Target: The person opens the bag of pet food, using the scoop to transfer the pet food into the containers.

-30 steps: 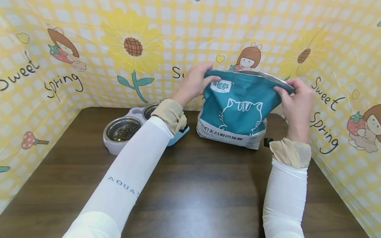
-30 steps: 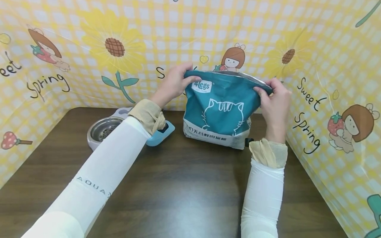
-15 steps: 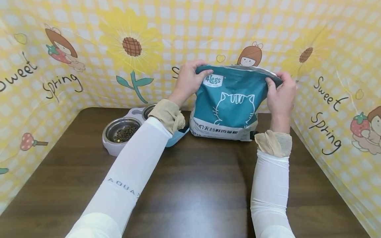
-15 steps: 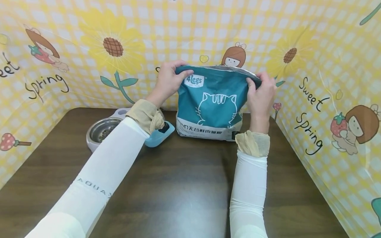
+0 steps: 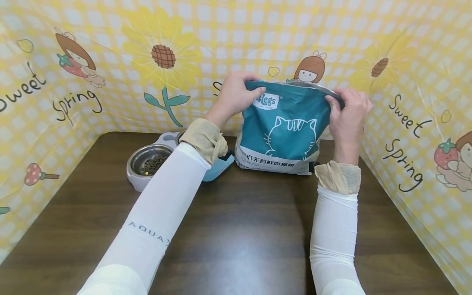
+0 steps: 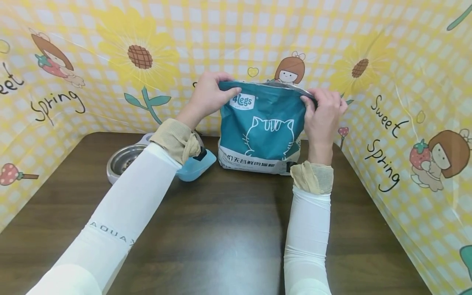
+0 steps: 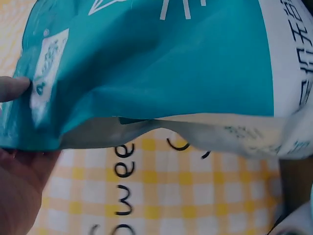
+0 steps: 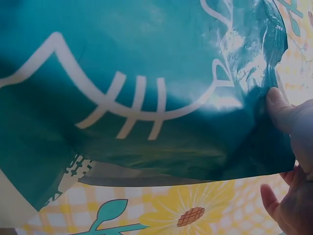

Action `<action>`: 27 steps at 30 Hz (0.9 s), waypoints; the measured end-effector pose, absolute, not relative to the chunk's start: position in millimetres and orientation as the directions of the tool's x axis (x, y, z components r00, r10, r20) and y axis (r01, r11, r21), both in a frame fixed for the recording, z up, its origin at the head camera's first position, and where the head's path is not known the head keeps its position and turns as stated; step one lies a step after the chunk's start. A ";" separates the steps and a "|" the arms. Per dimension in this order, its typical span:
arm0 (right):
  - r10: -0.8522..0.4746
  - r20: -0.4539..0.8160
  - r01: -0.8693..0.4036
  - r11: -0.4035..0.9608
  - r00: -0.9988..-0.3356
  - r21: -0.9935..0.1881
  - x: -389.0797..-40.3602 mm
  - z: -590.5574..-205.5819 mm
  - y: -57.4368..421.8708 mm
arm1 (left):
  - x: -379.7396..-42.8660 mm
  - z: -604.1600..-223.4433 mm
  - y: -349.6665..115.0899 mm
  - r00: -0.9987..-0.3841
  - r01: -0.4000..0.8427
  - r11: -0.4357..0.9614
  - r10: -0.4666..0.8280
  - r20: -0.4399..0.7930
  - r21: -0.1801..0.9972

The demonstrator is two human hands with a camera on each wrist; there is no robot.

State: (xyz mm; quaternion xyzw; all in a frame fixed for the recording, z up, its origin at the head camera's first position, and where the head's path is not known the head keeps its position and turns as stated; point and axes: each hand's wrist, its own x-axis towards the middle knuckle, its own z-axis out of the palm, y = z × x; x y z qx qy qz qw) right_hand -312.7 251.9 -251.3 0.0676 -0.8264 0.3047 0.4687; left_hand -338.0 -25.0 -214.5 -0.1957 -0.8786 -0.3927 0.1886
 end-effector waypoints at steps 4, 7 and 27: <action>0.142 0.820 -0.372 0.839 -0.555 -0.397 -311.3 -250.7 251.0 | -329.1 -209.2 -19.8 -0.824 0.490 0.753 0.236 0.515 0.438; 0.087 0.813 -0.368 0.861 -0.575 -0.352 -309.2 -250.2 250.2 | -323.6 -205.9 -12.3 -0.780 0.489 0.830 0.278 0.560 0.270; -0.213 0.813 -0.555 0.817 -0.543 -0.157 -305.8 -246.4 221.9 | -308.8 -200.6 11.6 -0.807 0.449 0.884 0.340 0.484 0.128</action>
